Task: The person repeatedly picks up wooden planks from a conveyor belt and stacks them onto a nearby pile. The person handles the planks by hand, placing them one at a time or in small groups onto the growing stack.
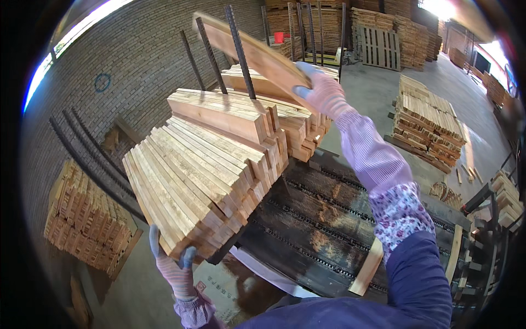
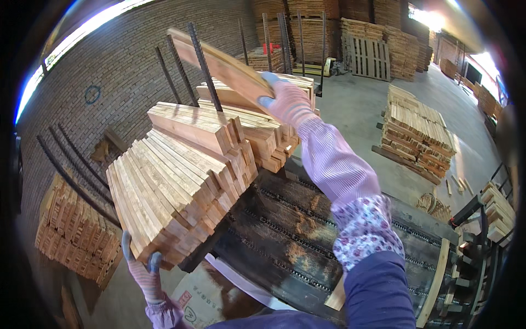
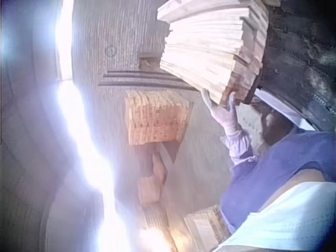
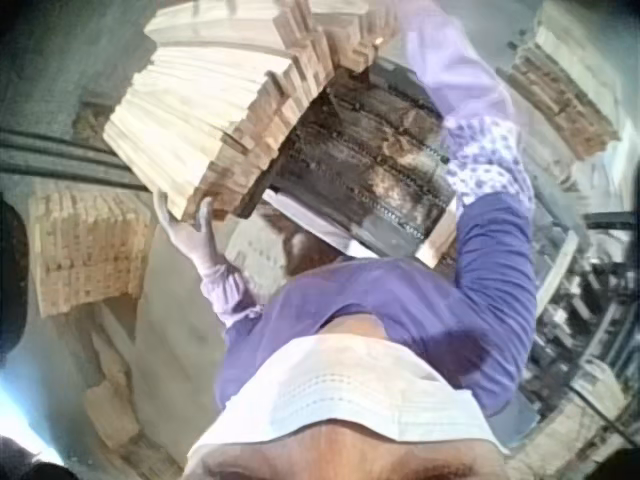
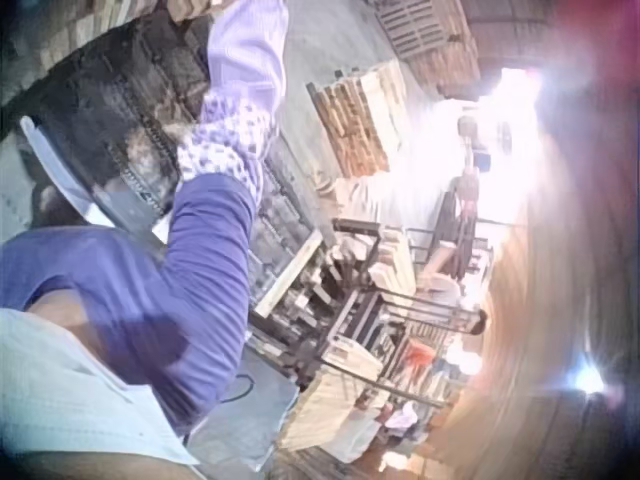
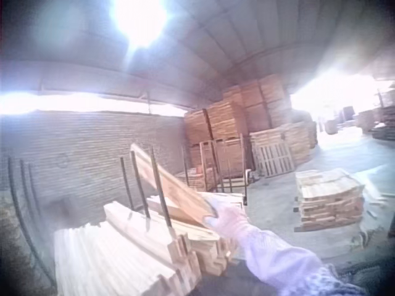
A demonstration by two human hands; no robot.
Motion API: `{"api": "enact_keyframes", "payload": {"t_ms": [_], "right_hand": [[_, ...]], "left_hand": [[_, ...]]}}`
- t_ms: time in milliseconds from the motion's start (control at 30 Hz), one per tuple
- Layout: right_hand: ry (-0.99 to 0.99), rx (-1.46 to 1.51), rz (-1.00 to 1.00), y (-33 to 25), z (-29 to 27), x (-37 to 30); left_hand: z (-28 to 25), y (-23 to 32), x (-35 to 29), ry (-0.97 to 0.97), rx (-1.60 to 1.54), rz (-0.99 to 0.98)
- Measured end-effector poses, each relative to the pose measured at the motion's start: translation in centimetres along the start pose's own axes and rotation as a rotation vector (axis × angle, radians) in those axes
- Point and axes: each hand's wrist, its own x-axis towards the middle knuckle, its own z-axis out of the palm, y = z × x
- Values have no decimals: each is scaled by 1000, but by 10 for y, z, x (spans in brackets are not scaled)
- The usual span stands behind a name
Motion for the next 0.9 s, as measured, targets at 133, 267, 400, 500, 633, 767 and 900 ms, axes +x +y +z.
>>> {"api": "enact_keyframes", "payload": {"t_ms": [133,267,400,500,633,767,900], "right_hand": [[-376,-610,179,-27,37,40],[-429,-706,317,-19,70,55],[274,-49,386,59,45,35],[482,684,739,116,46,43],[431,941,814,146,54,47],[394,927,759,140,62,54],[409,853,722,155,42,27]], "left_hand": [[-20,-4,4,115,394,329],[20,47,-17,606,209,471],[45,48,-42,-593,-183,-74],[135,-25,-89,-955,-57,-403],[208,-144,-223,-1329,158,128],[230,-127,-250,-1597,477,164],[244,-119,-238,-1662,583,206]]}}
